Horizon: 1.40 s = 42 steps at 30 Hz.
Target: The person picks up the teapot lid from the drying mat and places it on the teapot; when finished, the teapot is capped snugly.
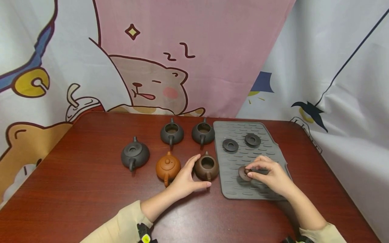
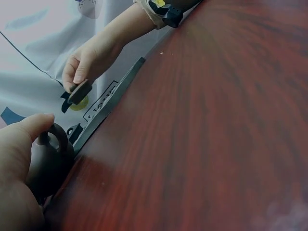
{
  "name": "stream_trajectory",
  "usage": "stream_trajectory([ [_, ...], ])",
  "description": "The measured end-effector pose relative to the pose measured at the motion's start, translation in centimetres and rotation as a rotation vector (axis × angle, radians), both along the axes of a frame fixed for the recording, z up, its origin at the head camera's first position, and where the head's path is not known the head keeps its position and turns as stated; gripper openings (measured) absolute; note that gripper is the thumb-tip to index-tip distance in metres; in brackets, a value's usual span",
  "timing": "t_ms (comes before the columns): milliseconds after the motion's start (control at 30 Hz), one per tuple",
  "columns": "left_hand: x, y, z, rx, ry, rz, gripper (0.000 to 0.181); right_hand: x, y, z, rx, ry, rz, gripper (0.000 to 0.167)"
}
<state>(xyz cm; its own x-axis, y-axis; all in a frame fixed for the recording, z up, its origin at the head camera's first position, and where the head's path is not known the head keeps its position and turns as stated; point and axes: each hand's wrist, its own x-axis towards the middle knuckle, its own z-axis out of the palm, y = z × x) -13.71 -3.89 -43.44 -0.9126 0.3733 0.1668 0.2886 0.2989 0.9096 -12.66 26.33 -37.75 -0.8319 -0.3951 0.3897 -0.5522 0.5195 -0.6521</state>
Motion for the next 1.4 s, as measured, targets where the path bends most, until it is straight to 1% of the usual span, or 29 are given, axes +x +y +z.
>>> stream_trajectory([
  [200,0.0,0.2,0.0,-0.019,0.011,0.014,0.098,-0.1,-1.1,1.0,0.007,0.007,-0.006,0.022],
  [400,0.0,0.3,-0.1,-0.018,0.015,0.019,0.098,-0.5,-2.1,1.8,-0.013,0.02,0.02,0.022],
  [600,0.0,0.2,0.0,-0.02,0.007,0.021,0.098,-0.9,-3.3,2.8,-0.034,0.035,0.068,0.023],
  [733,0.1,0.2,0.2,-0.02,0.005,0.02,0.098,-1.3,-4.2,3.3,-0.055,0.031,0.098,0.022],
  [933,0.0,0.2,0.1,-0.009,0.0,0.012,0.098,-1.8,-5.7,3.7,-0.059,0.06,0.126,0.022],
  [1100,0.0,0.2,0.0,-0.018,-0.022,0.004,0.098,-2.2,-6.9,4.0,-0.049,0.058,0.138,0.02],
  [1200,0.0,0.2,0.1,-0.033,-0.04,0.002,0.098,-2.6,-7.6,3.9,-0.041,0.056,0.144,0.019],
  [1400,0.0,0.2,0.2,-0.042,-0.044,-0.003,0.097,-4.4,-7.9,1.5,-0.045,0.008,0.152,0.02],
])
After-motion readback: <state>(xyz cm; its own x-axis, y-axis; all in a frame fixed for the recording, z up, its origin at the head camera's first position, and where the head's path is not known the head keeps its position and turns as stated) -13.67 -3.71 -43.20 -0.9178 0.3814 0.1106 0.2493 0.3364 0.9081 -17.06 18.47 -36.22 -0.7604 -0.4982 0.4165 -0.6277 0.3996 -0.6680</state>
